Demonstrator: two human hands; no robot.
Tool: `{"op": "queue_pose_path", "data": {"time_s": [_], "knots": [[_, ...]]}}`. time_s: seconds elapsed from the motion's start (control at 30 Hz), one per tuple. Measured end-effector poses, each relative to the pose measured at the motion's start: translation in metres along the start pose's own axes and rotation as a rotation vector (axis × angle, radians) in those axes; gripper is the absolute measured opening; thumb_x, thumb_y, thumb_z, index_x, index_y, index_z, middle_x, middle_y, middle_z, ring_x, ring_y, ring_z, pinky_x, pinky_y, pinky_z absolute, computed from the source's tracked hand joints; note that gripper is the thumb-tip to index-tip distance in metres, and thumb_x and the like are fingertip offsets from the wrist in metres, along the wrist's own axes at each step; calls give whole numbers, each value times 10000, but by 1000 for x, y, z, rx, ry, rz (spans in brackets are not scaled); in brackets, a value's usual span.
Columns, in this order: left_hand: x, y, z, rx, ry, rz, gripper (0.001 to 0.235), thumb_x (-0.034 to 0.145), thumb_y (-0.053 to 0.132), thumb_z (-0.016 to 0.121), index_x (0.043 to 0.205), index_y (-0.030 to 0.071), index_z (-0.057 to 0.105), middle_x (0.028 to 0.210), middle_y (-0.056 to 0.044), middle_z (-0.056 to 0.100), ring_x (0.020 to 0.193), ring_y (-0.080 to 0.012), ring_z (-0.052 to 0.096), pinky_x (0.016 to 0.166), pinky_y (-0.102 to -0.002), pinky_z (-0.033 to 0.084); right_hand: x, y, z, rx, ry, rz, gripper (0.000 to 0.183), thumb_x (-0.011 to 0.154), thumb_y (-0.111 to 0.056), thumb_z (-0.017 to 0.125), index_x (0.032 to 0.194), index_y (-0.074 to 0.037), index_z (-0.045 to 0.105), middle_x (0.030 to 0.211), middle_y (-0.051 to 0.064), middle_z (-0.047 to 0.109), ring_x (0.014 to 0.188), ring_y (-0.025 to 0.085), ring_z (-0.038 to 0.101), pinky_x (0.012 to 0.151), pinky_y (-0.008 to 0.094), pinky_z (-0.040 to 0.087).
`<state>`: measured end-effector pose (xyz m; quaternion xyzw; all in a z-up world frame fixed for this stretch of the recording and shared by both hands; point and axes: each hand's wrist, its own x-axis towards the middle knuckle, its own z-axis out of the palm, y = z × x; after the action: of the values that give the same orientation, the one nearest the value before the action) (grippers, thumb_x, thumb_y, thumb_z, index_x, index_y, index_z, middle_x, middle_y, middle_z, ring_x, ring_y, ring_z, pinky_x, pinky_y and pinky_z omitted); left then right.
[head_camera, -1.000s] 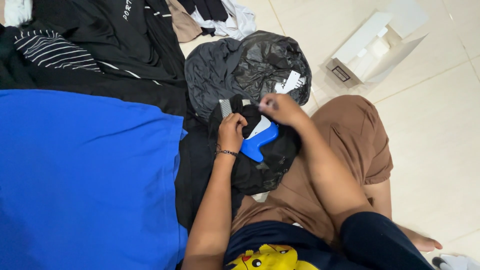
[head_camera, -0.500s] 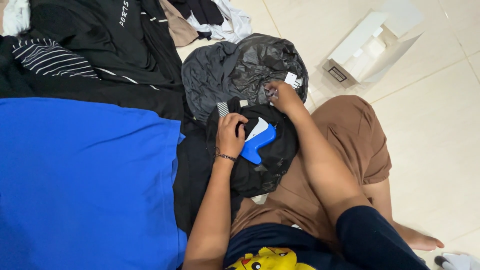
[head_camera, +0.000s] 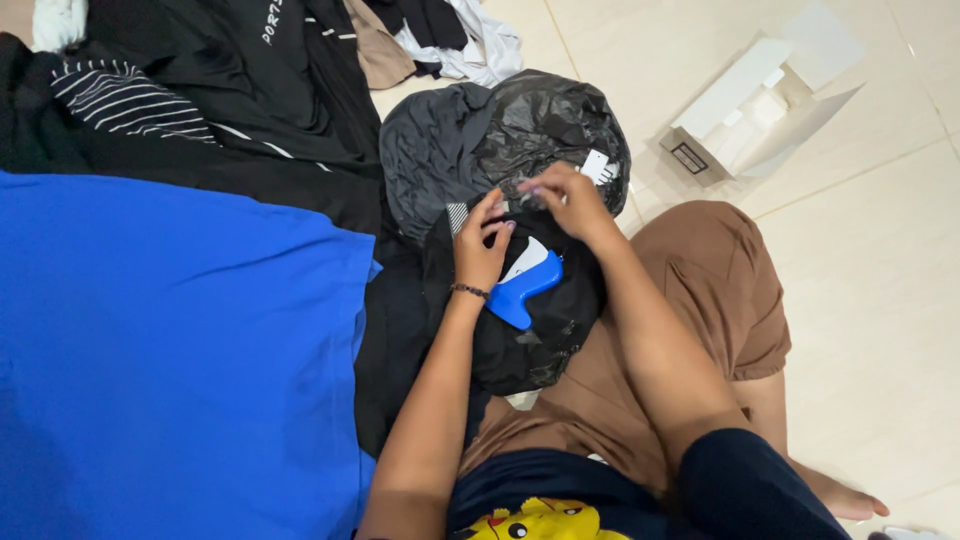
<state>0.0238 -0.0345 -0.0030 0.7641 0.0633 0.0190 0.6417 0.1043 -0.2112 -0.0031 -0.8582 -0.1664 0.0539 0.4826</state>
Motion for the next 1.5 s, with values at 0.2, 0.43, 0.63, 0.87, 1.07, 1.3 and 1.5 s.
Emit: {"op": "queue_pose_path", "data": {"time_s": [0.2,0.43,0.63,0.87,1.07,1.3,1.5], "knots": [[-4,-48,-4,-270,128,-168,310,922,-14,690,1231,-1,683,1119,-240,721,883,-225,733,751,-279,654,-10,-19,32,304,-237,97,157,953,-2,682,1085,-27,763,922,146,716,765,181,679,691,324,592],[-4,-33,-23,-207,191,-256,189,895,69,744,1077,103,777,963,-151,768,744,-177,743,650,-238,653,-14,-33,32,387,-301,172,165,925,-5,692,1079,-6,750,833,82,678,698,126,645,615,288,570],[-5,-34,-21,-244,174,-285,193,863,55,778,1055,65,780,931,-159,768,747,-147,732,705,-239,628,-14,-26,37,377,-218,164,192,866,-22,774,1053,-49,743,834,57,703,686,104,645,587,220,529],[-3,-34,-22,-305,163,-325,185,872,97,790,1056,83,767,908,-143,767,719,-134,718,726,-257,618,-14,-25,41,374,-215,167,93,915,-61,736,1007,-62,721,800,49,696,673,117,654,565,234,520],[-5,-48,-20,-421,172,-266,136,913,27,718,1047,0,719,988,-195,755,809,-191,752,722,-259,625,-12,-4,47,302,-245,169,71,944,-55,649,1001,-79,685,760,57,677,648,144,640,564,277,511],[-7,-51,-13,-450,185,-166,81,1007,14,560,1072,15,609,1017,-170,732,864,-182,726,739,-248,607,-12,5,48,253,-271,196,74,1003,-66,551,998,-68,626,724,73,679,627,186,645,572,309,522],[-3,-47,-25,-513,174,-108,101,1074,59,379,1157,73,434,1079,-195,739,923,-216,747,761,-205,592,-6,24,44,200,-242,227,103,1014,-52,492,1026,-36,594,763,129,691,680,235,679,592,345,554]]}}
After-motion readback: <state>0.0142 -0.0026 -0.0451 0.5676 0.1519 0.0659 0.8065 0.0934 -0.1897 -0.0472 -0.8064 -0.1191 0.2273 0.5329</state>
